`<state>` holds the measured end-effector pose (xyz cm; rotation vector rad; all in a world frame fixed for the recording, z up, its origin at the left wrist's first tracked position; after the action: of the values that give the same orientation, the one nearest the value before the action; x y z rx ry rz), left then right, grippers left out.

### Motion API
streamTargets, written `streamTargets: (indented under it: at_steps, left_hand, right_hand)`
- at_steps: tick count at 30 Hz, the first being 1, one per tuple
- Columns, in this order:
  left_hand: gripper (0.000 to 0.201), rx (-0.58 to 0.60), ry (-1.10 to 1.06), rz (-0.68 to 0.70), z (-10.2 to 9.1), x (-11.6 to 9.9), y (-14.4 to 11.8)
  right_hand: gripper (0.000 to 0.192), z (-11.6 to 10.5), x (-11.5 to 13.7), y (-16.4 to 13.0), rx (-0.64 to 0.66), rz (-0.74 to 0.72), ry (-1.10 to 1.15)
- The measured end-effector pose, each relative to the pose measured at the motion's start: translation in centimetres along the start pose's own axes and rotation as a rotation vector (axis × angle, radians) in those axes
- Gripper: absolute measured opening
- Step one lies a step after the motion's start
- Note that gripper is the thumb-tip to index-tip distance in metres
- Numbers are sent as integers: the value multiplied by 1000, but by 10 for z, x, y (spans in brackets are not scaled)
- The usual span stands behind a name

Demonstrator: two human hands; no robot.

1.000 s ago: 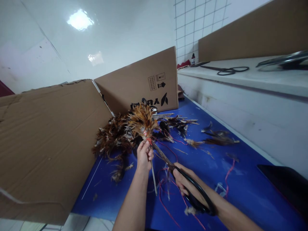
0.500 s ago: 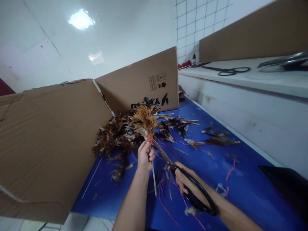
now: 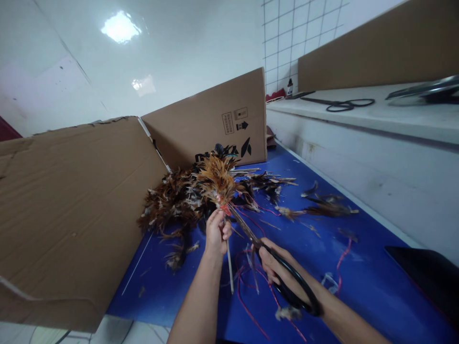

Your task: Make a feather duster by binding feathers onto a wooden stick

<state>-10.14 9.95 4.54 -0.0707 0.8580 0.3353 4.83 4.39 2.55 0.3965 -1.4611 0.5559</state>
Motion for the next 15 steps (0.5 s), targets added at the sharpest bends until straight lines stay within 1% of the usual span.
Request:
streamTargets:
  at_steps: [9, 13, 15]
  left_hand:
    - [30, 16, 18, -19, 1, 1, -1]
    - [29, 27, 20, -34, 2, 2, 0]
    - [29, 32, 21, -37, 3, 2, 0]
  right_hand:
    - [36, -8, 8, 1, -35, -61, -168]
    - [39, -14, 8, 2, -73, -60, -180]
    - [39, -15, 7, 3, -67, -63, -182]
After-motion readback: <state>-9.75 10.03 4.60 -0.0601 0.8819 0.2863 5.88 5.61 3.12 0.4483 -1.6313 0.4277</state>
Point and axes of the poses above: each hand's wrist, its own y-axis towards the middle knuckle, its own z-axis out of the palm, x = y × z, the point moved 8 cm from there along y, towards the middle knuckle, and after that the axes turned 6 degrees about z, right-handed, at the moved point
